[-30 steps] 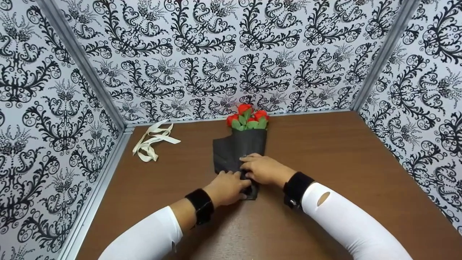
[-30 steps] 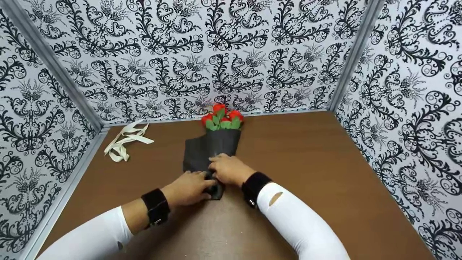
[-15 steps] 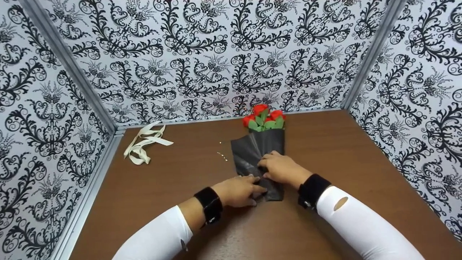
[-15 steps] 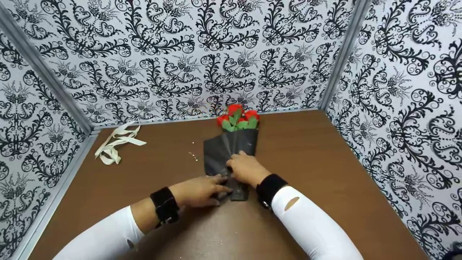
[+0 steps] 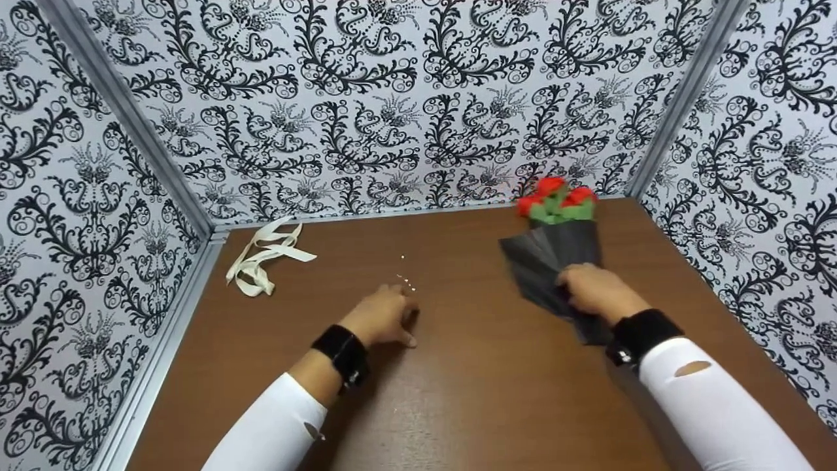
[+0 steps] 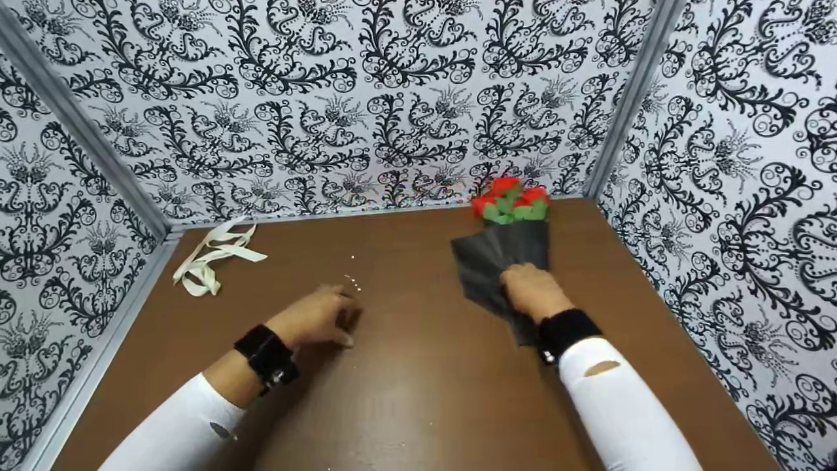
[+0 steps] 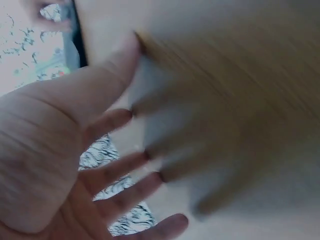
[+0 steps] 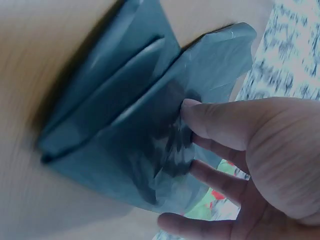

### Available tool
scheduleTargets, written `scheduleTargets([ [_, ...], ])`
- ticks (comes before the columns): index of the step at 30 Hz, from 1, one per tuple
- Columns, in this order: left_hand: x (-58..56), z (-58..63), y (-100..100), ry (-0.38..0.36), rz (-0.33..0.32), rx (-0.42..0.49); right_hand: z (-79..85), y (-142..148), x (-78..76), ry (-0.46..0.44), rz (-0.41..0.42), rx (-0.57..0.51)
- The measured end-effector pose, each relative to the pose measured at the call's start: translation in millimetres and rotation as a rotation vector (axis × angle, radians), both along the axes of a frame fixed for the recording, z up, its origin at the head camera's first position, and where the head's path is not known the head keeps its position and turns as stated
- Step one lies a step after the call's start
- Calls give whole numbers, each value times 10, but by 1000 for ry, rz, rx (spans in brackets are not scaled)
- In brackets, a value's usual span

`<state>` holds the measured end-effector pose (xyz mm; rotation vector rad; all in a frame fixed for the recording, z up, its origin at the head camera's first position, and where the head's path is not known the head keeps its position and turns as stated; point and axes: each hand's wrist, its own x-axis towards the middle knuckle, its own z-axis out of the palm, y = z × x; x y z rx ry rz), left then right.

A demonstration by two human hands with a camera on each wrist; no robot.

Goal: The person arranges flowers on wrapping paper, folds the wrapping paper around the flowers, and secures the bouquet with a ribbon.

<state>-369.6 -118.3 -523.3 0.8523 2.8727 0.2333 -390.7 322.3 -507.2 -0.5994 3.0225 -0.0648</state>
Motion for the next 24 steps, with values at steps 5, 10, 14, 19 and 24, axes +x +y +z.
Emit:
scheduleTargets([
  [5,-20,-17,16,17,-9,-3,7,422,-41,-22,-98,-34],
  [10,-6,-19,34,-1,18,-1,28,734,-43,-42,-152,-46],
  [14,10,-19,26,-1,30,-10,64,886,-45,-30,-176,-53],
  [19,24,-31,20,6,46,-16,76,977,-77,-39,-195,-56],
  [24,51,-26,17,-3,43,-42,71,1018,-112,-81,-216,-11],
])
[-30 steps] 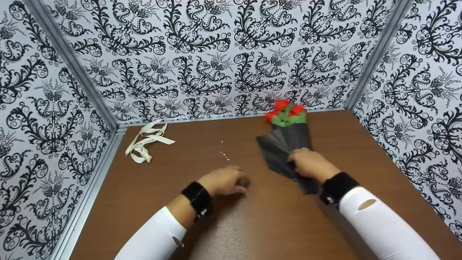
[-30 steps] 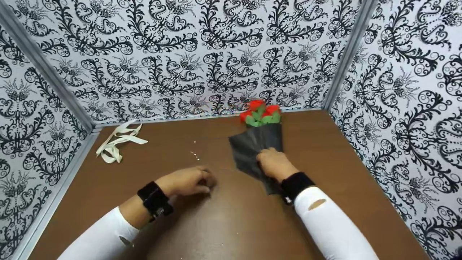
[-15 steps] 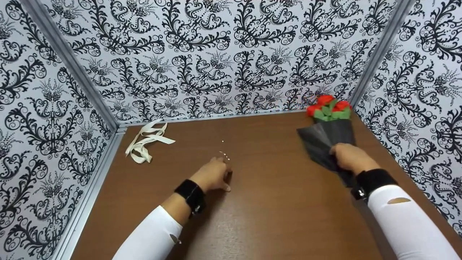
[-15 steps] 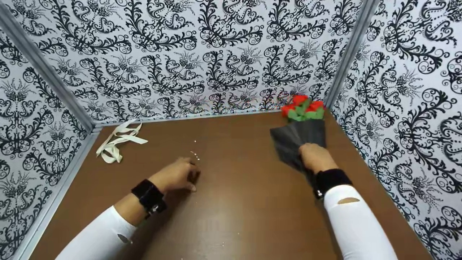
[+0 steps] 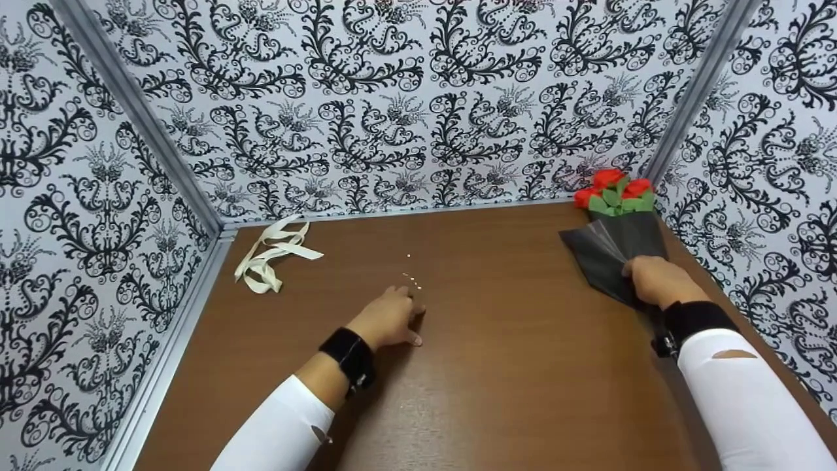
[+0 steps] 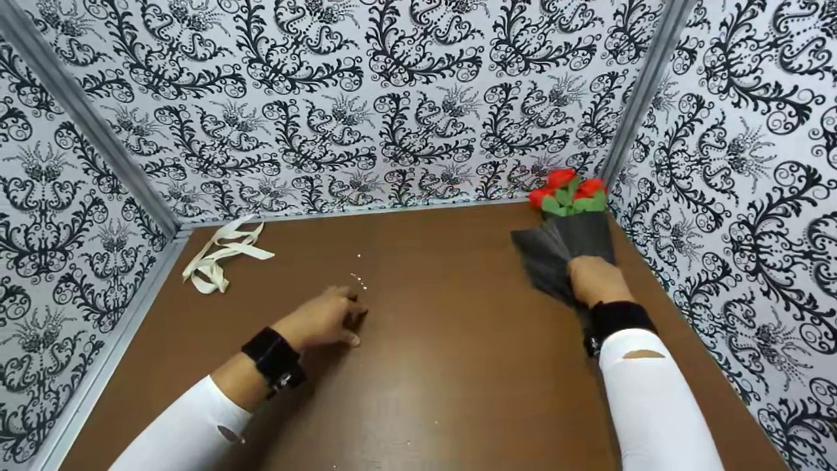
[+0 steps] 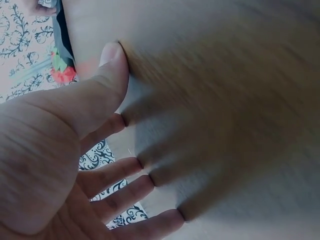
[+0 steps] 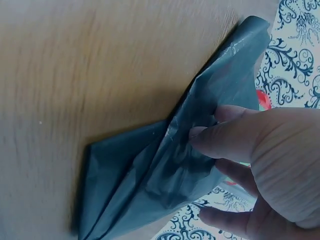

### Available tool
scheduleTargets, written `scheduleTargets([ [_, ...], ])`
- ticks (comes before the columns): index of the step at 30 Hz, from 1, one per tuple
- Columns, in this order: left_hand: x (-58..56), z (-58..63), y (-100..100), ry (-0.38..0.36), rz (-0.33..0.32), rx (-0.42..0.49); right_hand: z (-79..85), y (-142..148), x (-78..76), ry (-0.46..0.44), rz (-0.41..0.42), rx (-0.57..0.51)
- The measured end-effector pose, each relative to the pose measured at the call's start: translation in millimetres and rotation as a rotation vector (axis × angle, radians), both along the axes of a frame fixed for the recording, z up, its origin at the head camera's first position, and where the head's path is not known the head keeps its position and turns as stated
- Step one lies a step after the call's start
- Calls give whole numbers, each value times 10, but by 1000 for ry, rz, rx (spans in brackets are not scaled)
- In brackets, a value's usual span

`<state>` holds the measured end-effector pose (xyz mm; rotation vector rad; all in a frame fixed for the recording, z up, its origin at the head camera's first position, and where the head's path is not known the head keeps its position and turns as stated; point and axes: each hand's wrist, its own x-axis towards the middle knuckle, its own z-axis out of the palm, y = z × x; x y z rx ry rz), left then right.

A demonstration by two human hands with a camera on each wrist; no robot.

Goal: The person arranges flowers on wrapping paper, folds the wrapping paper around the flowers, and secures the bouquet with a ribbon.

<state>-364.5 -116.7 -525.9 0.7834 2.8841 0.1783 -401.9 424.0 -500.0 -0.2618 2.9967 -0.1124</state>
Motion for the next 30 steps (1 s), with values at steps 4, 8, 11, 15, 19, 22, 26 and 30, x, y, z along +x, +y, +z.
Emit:
scheduleTargets([
  [4,-6,-3,-20,5,-30,8,25,21,-24,-15,-19,26],
  [8,-62,3,-164,-26,-50,120,62,2,-43,16,-41,-12],
  [11,-173,37,-389,-97,3,285,98,-20,-43,51,-34,-43],
  [15,-371,84,-856,-73,235,416,140,-42,-33,83,-26,-69],
  [19,-513,107,-1406,39,516,403,161,-61,-5,91,-26,-90],
  [22,-542,100,-1741,107,691,394,180,-71,10,89,-36,-105],
  [26,-551,39,-2033,170,884,392,199,-107,15,102,-50,-134],
  [30,-559,-45,-2199,128,981,376,198,-247,-10,146,-22,-157],
])
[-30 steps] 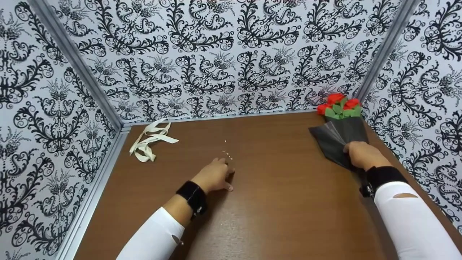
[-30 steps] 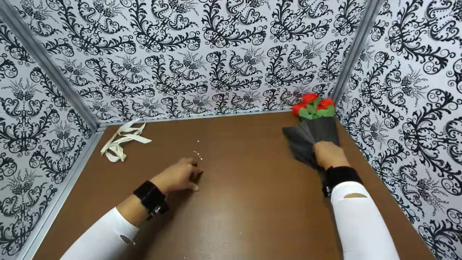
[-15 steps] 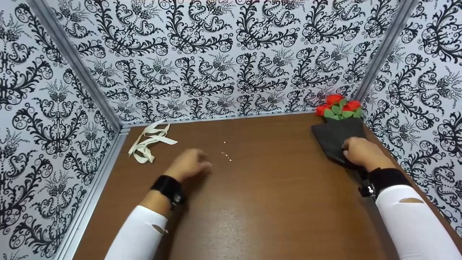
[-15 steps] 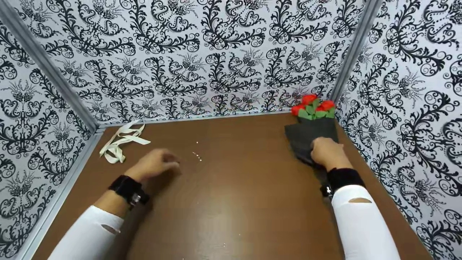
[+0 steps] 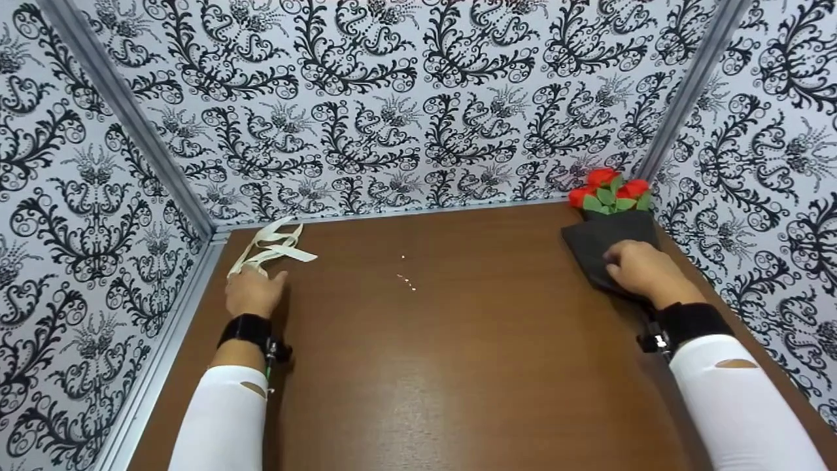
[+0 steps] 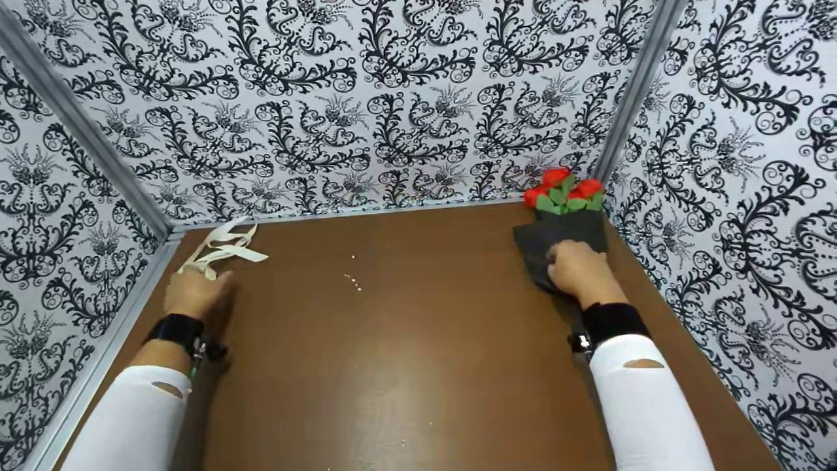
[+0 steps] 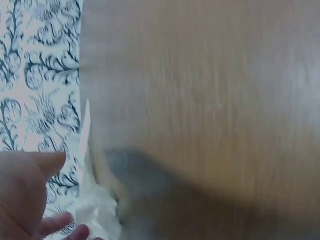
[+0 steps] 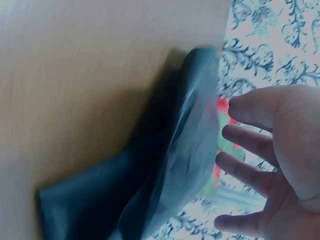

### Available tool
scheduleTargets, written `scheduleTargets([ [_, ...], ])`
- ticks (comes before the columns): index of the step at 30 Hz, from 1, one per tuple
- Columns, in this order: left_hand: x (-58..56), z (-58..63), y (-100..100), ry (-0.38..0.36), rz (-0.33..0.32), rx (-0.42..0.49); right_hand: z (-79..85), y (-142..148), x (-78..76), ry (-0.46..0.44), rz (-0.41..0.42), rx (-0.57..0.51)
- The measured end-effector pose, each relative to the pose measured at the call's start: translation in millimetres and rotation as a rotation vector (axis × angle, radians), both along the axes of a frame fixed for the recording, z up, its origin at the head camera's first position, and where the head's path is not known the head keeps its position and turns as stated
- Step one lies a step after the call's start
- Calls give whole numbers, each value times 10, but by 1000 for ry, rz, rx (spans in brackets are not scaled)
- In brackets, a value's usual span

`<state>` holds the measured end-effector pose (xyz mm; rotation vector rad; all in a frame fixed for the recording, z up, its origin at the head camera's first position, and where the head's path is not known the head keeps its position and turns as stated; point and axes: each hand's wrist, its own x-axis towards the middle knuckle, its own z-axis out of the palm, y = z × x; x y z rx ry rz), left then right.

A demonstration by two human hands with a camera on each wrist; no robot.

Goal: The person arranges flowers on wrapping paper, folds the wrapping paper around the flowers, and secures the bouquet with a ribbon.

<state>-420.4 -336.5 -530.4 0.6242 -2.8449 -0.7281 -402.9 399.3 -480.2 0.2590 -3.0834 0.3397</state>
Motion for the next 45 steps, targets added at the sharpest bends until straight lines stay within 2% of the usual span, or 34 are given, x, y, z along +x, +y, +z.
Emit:
scheduleTargets([
  [2,7,-34,-67,-24,7,4,5,-131,-11,19,18,-10],
  [4,14,-59,-127,-36,-14,-11,29,-293,0,23,29,-24],
  [8,32,-82,-133,15,-54,-53,84,-618,64,50,77,-45],
  [12,24,-44,76,118,-121,-90,112,-946,138,72,143,-69],
  [15,32,46,390,201,-266,-74,114,-1216,196,78,203,-102],
  [18,90,196,803,240,-440,31,113,-1505,256,103,293,-133],
  [20,155,315,1084,236,-543,189,122,-1711,294,114,356,-151],
  [22,226,425,1345,224,-604,350,139,-1924,329,112,404,-176],
  [25,349,569,1691,230,-689,545,173,-2246,374,62,434,-250],
  [27,437,635,1881,247,-754,595,193,-2444,400,10,431,-353],
  [30,576,708,2102,260,-860,680,201,-2672,438,-82,407,-582],
  [32,650,743,2203,261,-914,710,191,-2760,456,-109,400,-730],
  [35,713,778,2280,296,-935,685,167,-2806,465,-94,408,-846],
  [38,736,803,2271,411,-889,568,182,-2775,469,-64,430,-896],
  [40,728,806,2235,534,-847,450,202,-2731,468,-65,429,-941],
  [43,699,790,2175,731,-786,209,232,-2666,466,-81,430,-993],
  [45,674,772,2150,835,-754,67,242,-2639,470,-99,431,-1010],
])
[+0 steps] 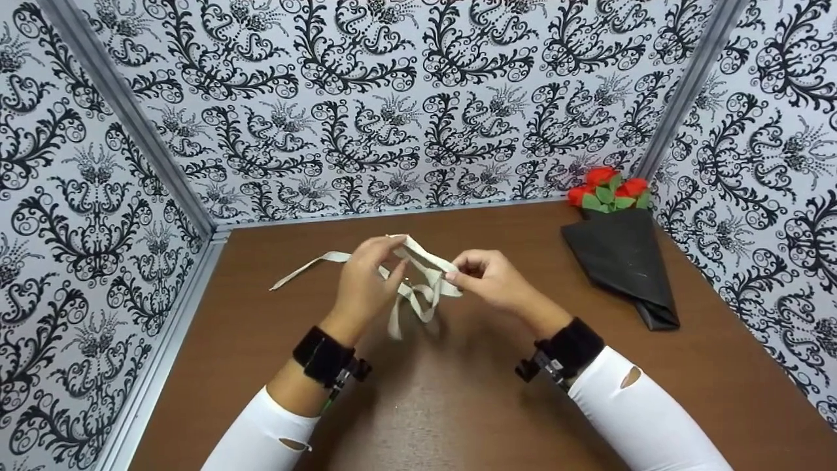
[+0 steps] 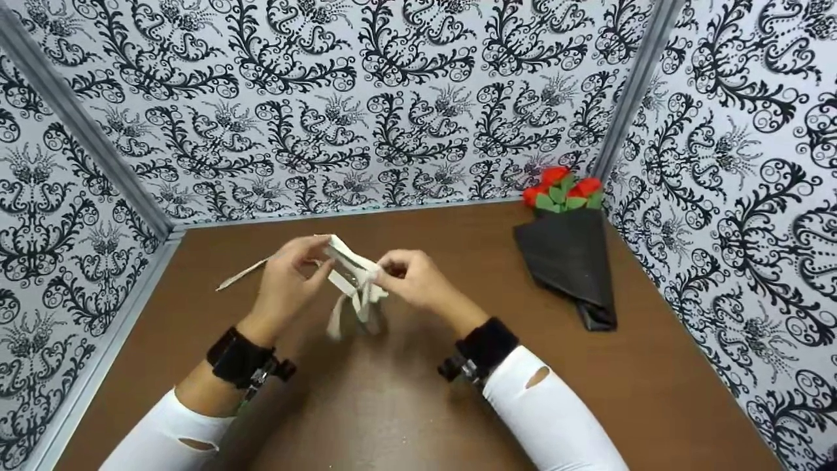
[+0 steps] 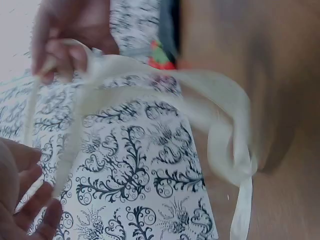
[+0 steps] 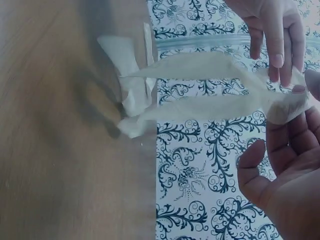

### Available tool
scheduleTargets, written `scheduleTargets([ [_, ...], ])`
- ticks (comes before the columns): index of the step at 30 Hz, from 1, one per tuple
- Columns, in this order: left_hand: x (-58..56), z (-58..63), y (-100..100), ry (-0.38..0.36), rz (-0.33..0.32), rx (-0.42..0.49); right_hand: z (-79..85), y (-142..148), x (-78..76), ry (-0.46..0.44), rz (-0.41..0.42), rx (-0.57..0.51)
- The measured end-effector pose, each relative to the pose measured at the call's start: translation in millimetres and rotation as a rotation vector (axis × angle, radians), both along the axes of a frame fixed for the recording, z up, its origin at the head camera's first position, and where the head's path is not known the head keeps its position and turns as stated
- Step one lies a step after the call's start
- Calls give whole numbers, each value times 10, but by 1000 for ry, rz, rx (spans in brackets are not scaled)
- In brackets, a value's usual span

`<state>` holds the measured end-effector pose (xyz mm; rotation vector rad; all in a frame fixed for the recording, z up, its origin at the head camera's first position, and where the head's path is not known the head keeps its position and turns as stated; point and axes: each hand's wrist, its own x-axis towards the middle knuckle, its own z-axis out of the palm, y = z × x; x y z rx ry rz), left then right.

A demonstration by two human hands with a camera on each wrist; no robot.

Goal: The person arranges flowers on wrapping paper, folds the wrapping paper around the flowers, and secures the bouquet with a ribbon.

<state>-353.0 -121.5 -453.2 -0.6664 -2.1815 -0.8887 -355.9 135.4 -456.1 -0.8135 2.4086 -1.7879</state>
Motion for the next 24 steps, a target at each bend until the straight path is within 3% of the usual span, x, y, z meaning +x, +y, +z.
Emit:
scheduleTargets([
  [3,-29,-16,1,81,61,-71,32,16,38,-30,45,-17],
  [5,-44,-20,27,38,21,-118,57,17,66,-49,82,-21],
  [6,-48,-23,43,-2,-40,-137,69,18,78,-56,102,-16],
  [9,-18,-7,99,-270,-352,-121,91,30,93,-67,160,9],
  [11,9,14,149,-515,-588,-11,91,56,82,-83,204,6],
  [12,20,25,173,-625,-677,49,89,70,76,-89,230,-3],
  [14,31,43,210,-778,-748,118,80,105,62,-110,273,-19],
  [16,21,49,222,-824,-750,118,78,142,54,-123,310,-3],
  [20,-8,73,139,-773,-628,-4,100,237,54,-115,284,154],
  [22,-32,99,53,-755,-570,-38,111,312,45,-51,215,271],
  [24,-64,138,-64,-726,-482,-85,110,418,21,104,129,396],
])
